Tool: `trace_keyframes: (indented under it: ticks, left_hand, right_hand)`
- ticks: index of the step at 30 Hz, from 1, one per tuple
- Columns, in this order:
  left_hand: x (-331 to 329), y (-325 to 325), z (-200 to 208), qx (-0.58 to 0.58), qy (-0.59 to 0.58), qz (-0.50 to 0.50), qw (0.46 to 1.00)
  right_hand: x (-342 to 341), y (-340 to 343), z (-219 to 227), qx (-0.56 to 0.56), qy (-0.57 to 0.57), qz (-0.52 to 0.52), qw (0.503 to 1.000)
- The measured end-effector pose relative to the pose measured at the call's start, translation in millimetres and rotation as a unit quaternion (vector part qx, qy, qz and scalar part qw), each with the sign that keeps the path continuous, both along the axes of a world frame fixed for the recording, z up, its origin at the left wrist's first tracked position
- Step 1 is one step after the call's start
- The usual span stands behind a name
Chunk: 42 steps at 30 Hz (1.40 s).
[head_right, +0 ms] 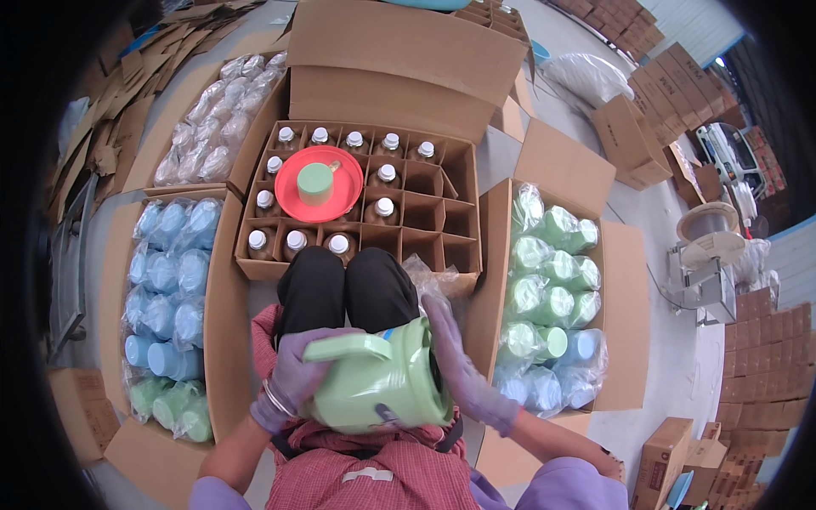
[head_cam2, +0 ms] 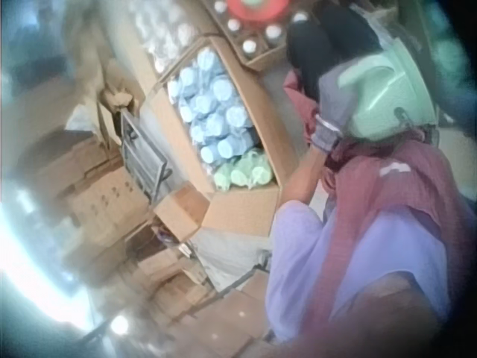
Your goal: The person assembles small kettles by inserting metal inner pots into plastic outer shells and securing lids. The person handles blue and green kettles one at a time, places them into a cardboard box, and repeats the process.
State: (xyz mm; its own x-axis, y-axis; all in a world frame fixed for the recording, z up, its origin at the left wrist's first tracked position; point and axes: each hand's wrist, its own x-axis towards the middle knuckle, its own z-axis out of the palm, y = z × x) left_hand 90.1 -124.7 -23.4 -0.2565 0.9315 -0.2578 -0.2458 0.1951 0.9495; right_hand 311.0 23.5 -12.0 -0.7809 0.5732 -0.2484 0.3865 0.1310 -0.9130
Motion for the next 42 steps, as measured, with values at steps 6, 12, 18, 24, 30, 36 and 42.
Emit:
trace_keyframes:
  ticks: [6, 12, 18, 24, 30, 36, 42]
  left_hand:
    - [15, -5, -31, -0.102, -0.174, -0.031, 0.979]
    - [32, -18, -15, -0.095, 0.072, 0.093, 0.989]
    - [37, -28, -31, -0.095, -0.012, 0.132, 0.987]
    - [-1, -19, -69, 0.006, 0.046, 0.002, 0.999]
    - [13, -9, -47, -0.025, -0.132, 0.037, 0.99]
    - [9, 7, -164, 0.0, 0.176, 0.054, 0.983]
    - [-44, 55, -8, 0.075, -0.09, 0.021, 0.993]
  right_hand:
    - [3, -4, 44, 0.145, 0.165, 0.253, 0.942]
    - [18, -21, 27, 0.089, 0.113, 0.155, 0.977]
    - [-3, -9, 29, 0.022, 0.081, 0.149, 0.985]
    - [-17, 24, 39, -0.059, 0.067, 0.181, 0.98]
    - [-11, 28, 47, -0.144, -0.058, 0.057, 0.986]
    - [-18, 15, 55, 0.282, -0.024, 0.221, 0.933]
    - [-41, -9, 38, 0.042, -0.172, -0.024, 0.984]
